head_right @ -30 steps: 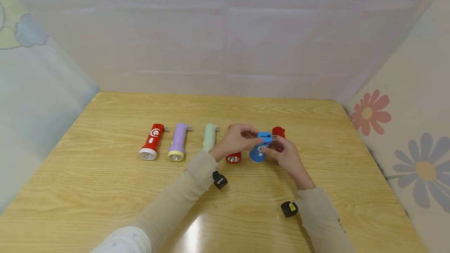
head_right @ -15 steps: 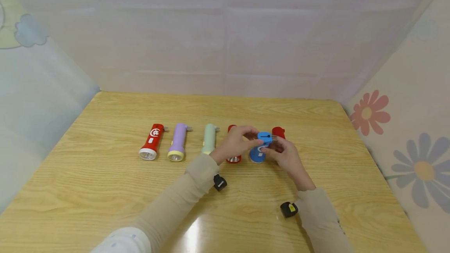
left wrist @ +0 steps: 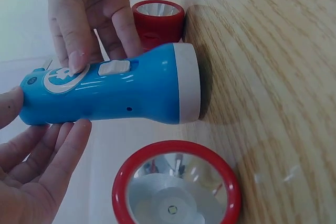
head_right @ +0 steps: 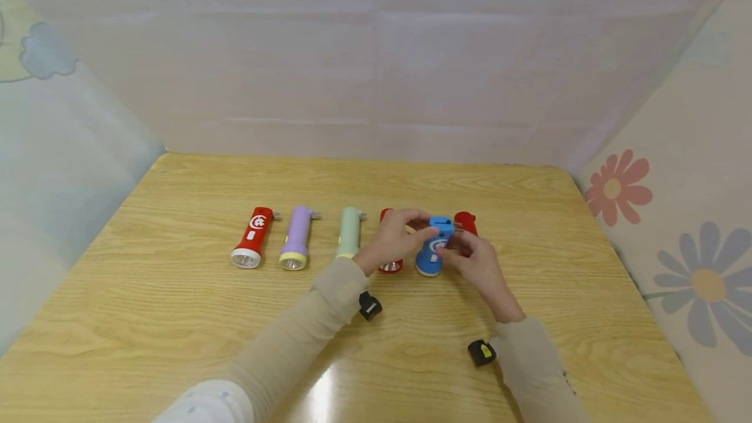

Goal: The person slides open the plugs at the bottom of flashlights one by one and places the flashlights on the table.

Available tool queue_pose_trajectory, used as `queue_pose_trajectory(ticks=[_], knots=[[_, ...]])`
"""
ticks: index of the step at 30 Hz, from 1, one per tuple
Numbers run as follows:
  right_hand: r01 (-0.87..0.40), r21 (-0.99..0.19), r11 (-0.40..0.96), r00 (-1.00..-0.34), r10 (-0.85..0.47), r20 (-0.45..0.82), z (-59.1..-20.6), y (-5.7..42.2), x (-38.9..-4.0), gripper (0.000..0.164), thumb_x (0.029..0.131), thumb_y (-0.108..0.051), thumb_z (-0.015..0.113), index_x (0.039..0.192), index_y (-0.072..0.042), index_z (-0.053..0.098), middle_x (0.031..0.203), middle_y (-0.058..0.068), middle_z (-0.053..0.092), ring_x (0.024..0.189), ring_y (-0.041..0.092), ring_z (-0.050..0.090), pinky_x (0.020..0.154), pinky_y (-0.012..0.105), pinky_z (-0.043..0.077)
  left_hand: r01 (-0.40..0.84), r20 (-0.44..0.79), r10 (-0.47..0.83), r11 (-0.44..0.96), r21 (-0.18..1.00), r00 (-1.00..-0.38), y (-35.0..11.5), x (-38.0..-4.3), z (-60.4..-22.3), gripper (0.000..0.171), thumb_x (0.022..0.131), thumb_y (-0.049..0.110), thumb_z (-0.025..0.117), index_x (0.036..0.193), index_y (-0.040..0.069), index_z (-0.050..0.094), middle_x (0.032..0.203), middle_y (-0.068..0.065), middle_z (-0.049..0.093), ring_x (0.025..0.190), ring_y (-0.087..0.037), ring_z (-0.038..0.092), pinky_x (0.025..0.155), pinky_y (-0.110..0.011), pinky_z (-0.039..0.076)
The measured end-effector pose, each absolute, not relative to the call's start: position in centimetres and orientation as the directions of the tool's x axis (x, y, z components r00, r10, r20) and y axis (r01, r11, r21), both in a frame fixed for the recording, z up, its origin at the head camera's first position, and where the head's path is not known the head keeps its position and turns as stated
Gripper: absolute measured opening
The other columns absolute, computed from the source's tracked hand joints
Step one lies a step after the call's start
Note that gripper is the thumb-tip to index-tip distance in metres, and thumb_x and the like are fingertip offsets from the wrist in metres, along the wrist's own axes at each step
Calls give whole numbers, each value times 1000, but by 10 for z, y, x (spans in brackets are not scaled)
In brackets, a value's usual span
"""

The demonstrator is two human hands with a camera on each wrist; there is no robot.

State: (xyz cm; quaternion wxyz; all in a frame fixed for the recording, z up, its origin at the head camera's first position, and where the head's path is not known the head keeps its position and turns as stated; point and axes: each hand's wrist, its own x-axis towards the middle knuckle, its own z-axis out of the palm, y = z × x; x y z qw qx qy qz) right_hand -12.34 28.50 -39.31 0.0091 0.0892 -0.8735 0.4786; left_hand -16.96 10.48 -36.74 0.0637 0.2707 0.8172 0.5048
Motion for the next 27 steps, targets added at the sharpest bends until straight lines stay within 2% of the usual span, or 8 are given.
queue_pose_trajectory(ticks=[4,8,16,27], knots=[[-227,-787,574,-972,-179,150,-395,283,-122,27,85,-12,65,106,4,59,98,19,63,86,24,62,66,20,50,376,176,489,347,859,-854,106,-170,-369,28,89,23,60,109,3,63,92,0,64,81,-4,55,67,-12,44],[-237,-773,589,-970,-194,149,-396,281,-120,34,83,-9,66,112,5,56,100,20,62,90,31,62,70,20,50,368,176,475,347,863,-862,106,-171,-370,28,89,23,60,108,3,63,93,-1,64,81,-5,55,68,-12,44],[-210,-761,614,-975,-188,118,-399,279,-118,48,80,-3,68,122,9,48,104,24,60,91,33,62,71,30,53,337,167,453,326,883,-876,107,-172,-372,27,89,22,60,108,2,63,93,-2,64,81,-7,56,69,-13,45],[-174,-732,659,-981,-180,70,-392,277,-116,50,82,-4,66,125,11,45,107,28,59,92,36,61,73,40,52,310,153,428,326,893,-891,109,-174,-375,28,90,22,59,107,1,63,91,-2,63,78,-6,56,67,-14,45]])
